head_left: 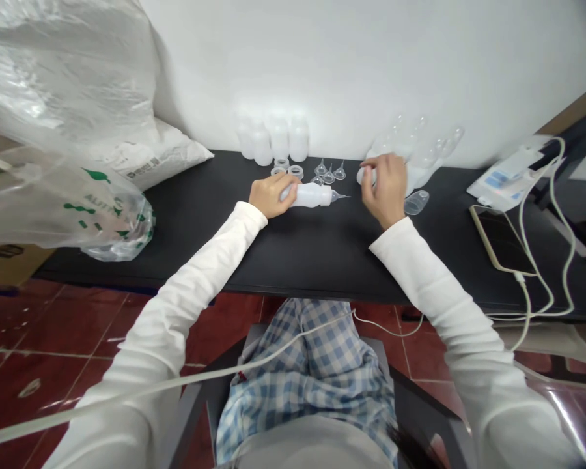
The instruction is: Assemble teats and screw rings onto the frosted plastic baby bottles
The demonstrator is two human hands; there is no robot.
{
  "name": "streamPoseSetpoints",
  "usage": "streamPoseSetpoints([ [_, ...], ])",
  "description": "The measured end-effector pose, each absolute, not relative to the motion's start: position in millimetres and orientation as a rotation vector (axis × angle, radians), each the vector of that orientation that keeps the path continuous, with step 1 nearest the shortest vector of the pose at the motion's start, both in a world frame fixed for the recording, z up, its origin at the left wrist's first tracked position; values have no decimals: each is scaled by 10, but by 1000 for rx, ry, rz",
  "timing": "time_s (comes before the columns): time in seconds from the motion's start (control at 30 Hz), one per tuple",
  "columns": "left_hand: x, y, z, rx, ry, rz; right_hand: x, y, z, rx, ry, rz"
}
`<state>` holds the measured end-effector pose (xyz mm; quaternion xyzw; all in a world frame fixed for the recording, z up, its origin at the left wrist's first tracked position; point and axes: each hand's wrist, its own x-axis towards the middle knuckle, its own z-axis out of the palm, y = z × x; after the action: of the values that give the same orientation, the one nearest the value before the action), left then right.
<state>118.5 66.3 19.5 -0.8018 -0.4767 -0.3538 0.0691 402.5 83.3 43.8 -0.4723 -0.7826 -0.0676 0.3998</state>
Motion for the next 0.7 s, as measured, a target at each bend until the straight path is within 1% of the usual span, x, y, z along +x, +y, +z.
streamPoseSetpoints([
  [0.13,1174,670,191,-2418,-1446,-1077,4333,972,524,-1339,-1671,-382],
  [0.43,1203,671,191,-2478,-1477,-1045,4535,1263,244,-1350,-1737,-284],
  [0.6,1211,671,191,-2461,-1433,-1043,4469,1141,353,-1301,-1652,-267],
  [0.7,1210,674,190,-2449,-1441,-1046,4405,1030,451,-1264,-1603,-315],
])
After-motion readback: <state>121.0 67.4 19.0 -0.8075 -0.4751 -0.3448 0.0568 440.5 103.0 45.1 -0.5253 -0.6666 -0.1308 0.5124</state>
